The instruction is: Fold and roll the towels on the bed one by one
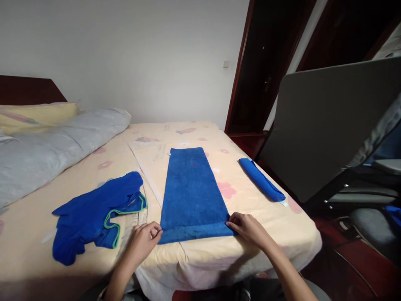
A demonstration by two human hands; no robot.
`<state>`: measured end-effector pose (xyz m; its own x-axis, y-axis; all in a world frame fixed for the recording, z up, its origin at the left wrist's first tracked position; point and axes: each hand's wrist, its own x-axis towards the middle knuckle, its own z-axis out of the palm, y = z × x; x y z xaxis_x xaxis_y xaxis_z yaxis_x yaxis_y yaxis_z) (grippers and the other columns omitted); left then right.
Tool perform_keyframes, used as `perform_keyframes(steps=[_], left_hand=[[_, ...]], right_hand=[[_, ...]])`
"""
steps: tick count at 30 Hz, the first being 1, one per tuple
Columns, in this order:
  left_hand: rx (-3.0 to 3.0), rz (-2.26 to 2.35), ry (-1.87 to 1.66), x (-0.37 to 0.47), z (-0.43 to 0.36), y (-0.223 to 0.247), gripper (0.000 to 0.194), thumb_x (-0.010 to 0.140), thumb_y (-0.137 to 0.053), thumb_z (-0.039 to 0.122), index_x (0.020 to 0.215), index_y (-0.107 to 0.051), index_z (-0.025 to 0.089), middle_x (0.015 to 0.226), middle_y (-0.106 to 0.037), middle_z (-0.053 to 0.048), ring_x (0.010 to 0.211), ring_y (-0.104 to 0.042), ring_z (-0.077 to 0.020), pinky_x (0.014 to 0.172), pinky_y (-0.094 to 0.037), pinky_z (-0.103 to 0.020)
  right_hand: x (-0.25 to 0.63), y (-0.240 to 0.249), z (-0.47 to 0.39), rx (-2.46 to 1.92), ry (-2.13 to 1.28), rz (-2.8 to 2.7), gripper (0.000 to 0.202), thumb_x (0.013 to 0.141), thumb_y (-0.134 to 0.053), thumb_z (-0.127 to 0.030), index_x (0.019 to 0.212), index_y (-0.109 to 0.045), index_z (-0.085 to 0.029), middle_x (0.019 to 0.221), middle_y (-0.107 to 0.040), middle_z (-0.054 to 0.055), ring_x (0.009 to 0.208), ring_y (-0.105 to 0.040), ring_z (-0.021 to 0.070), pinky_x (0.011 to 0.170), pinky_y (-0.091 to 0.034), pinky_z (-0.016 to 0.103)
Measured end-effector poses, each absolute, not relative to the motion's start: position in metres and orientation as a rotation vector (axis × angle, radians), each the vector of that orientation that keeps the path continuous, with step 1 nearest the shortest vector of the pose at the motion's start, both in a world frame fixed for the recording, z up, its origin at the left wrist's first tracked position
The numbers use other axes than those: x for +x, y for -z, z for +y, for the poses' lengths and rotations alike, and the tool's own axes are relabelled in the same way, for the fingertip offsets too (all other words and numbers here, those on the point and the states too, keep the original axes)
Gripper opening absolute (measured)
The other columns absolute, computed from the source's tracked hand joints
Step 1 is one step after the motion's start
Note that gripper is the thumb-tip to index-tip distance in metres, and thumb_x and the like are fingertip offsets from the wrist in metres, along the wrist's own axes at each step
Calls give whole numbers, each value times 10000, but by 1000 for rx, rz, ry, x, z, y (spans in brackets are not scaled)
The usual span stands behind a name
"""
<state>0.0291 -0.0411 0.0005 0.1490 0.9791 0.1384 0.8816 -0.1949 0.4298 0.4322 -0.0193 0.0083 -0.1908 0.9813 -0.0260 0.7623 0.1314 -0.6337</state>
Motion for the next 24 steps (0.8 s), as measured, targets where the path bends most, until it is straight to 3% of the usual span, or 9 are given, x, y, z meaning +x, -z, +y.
perform_keyframes(steps=[10,18,24], left_hand=[[2209,1790,-571,30,-40,-2,145,878,-557,287,928,-693,269,696,-684,42,782,-675,-210,790,-389,-334],[2388,1742,-710,30,-41,-5,106,863,-596,235,870,-700,255,765,-705,14,836,-674,-218,794,-399,-346],[2558,1533,-861,41,-48,-17,198,944,-519,206,877,-702,238,874,-731,-33,890,-661,-204,847,-465,-343]], right_hand=[[435,-9,-21,-1714,-674,-2070,237,939,-551,-444,870,-646,-238,810,-731,38,762,-670,227,639,-397,275],[434,-10,-24,-1728,-670,-2046,103,881,-551,-276,939,-632,-247,791,-713,6,752,-657,206,637,-397,263],[429,-24,-30,-1604,-595,-2052,157,868,-508,-222,938,-648,-234,770,-670,17,703,-628,195,659,-442,282]])
